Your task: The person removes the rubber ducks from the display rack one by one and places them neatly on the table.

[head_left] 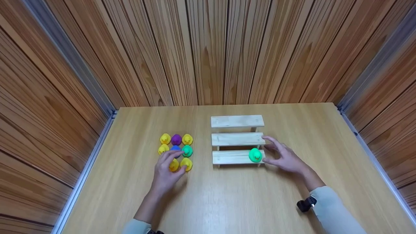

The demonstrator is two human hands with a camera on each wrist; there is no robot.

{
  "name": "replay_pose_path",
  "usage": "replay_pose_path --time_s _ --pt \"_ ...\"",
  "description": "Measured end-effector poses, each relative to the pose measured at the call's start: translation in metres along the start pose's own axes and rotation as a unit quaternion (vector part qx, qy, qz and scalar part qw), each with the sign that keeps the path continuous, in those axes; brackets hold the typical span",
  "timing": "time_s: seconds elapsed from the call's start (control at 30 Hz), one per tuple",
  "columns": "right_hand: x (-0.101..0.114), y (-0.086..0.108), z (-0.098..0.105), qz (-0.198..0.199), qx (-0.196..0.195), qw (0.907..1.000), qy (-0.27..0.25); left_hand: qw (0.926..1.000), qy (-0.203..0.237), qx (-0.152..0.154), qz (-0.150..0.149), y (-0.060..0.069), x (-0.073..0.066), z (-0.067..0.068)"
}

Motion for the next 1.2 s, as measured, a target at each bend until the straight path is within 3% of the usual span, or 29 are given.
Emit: replay_pose_path --time_s 0.2,0.5,1.2 --pt "0.0 0.0 0.001 -0.007 0.006 1.0 0.001 0.9999 0.008 0.007 -0.01 -0.004 -0.02 -0.013" --pt "0.0 0.001 0.001 -0.008 0.001 1.0 0.0 0.9984 0.033 0.046 -0.003 -0.009 -0.045 -0.04" --pt "0.001 0.0 0.0 -0.002 0.003 1.0 0.004 0.9839 0.107 0.141 -0.027 -0.026 -0.103 -0.106"
Point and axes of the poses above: each hand's wrist, its own y-axis away from the middle knuckle, its own z-axis out of the back of the hand, x = y × z, the point moved 6 cm from there along -y, towards the middle knuckle, and after that the axes turned 10 degrees about -y, right-handed, at the moved point
